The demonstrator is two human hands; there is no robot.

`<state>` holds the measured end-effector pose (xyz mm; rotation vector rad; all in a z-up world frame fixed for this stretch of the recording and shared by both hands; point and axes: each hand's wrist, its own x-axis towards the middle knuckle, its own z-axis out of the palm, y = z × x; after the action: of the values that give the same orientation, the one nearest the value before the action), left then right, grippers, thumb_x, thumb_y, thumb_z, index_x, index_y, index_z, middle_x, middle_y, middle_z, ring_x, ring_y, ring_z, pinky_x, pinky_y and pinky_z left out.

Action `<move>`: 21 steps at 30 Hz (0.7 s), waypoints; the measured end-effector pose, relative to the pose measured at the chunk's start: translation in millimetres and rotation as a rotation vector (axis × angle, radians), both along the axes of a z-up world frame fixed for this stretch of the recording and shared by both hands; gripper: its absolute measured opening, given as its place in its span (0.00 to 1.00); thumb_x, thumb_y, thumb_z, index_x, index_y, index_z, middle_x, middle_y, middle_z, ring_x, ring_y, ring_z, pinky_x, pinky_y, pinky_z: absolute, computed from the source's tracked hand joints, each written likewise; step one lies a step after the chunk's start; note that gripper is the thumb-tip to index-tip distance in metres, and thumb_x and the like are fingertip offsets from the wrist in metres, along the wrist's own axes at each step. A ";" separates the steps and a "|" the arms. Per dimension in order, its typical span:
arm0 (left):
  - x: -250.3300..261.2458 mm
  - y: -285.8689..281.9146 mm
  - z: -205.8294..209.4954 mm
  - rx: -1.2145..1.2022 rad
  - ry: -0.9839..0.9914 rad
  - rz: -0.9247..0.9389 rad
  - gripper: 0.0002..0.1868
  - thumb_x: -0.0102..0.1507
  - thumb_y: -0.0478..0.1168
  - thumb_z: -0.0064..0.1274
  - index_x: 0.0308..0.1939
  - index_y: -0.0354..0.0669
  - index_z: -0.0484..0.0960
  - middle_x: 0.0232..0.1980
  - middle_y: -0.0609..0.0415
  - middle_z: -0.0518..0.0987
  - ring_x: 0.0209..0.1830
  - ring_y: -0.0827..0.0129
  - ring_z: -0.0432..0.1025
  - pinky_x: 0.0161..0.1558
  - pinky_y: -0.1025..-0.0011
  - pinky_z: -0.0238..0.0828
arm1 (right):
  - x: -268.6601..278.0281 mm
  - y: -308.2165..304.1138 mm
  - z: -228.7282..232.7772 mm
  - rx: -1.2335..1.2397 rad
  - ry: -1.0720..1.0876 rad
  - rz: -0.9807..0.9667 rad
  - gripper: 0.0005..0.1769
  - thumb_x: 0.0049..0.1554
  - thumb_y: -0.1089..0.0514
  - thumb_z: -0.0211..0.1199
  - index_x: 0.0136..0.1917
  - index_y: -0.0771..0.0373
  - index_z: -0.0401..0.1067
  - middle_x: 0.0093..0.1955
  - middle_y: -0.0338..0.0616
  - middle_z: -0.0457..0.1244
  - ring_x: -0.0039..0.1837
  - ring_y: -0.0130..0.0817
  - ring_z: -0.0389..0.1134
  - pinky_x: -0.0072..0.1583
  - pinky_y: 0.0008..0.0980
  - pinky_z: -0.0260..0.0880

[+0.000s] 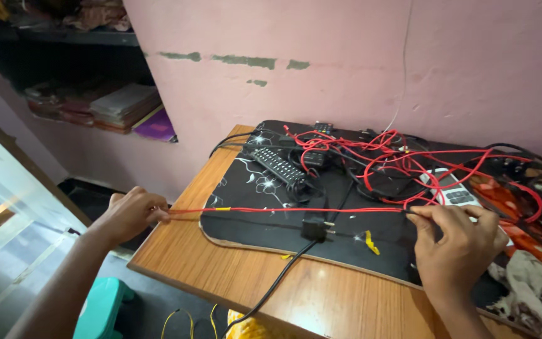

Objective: The person repairs electrical wires by stripping insulation, twisting exposed conductors, and wrapping the connections with electrical tape. They handle red and black wires, using a knife to strip the ends and a roll of black tape to secure the joints.

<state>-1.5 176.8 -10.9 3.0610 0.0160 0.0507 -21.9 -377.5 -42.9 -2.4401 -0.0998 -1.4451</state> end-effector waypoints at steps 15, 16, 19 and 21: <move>-65.4 174.7 -68.5 -0.671 -0.182 0.276 0.17 0.66 0.46 0.52 0.53 0.40 0.81 0.42 0.49 0.83 0.43 0.60 0.77 0.45 0.61 0.74 | 11.6 -28.3 -16.8 -0.159 0.025 0.003 0.06 0.62 0.56 0.70 0.46 0.53 0.74 0.49 0.30 0.69 0.54 0.33 0.63 0.65 0.32 0.56; -67.9 176.3 -71.6 -0.757 -0.122 0.323 0.18 0.66 0.47 0.50 0.52 0.39 0.81 0.41 0.50 0.84 0.43 0.64 0.78 0.46 0.63 0.75 | 12.8 -26.9 -14.9 -0.156 0.030 0.028 0.05 0.62 0.57 0.70 0.46 0.53 0.74 0.49 0.31 0.69 0.52 0.32 0.64 0.64 0.31 0.57; -76.9 178.2 -78.3 -0.905 -0.007 0.420 0.21 0.66 0.50 0.50 0.50 0.35 0.83 0.38 0.50 0.84 0.40 0.70 0.80 0.45 0.65 0.77 | 12.2 -25.6 -12.6 -0.162 0.027 0.066 0.06 0.65 0.57 0.71 0.46 0.55 0.75 0.46 0.32 0.69 0.48 0.32 0.66 0.63 0.29 0.59; -85.7 177.8 -83.0 -0.856 -0.026 0.433 0.21 0.66 0.49 0.55 0.49 0.31 0.85 0.35 0.46 0.82 0.32 0.66 0.78 0.41 0.63 0.79 | 12.7 -28.3 -14.3 -0.163 0.034 0.077 0.08 0.67 0.58 0.71 0.45 0.56 0.74 0.46 0.33 0.69 0.48 0.33 0.67 0.64 0.31 0.59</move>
<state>-87.3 354.5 -93.9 2.1532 0.5428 0.0828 -9.3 -405.8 -57.2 -2.5570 -0.3122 -1.4127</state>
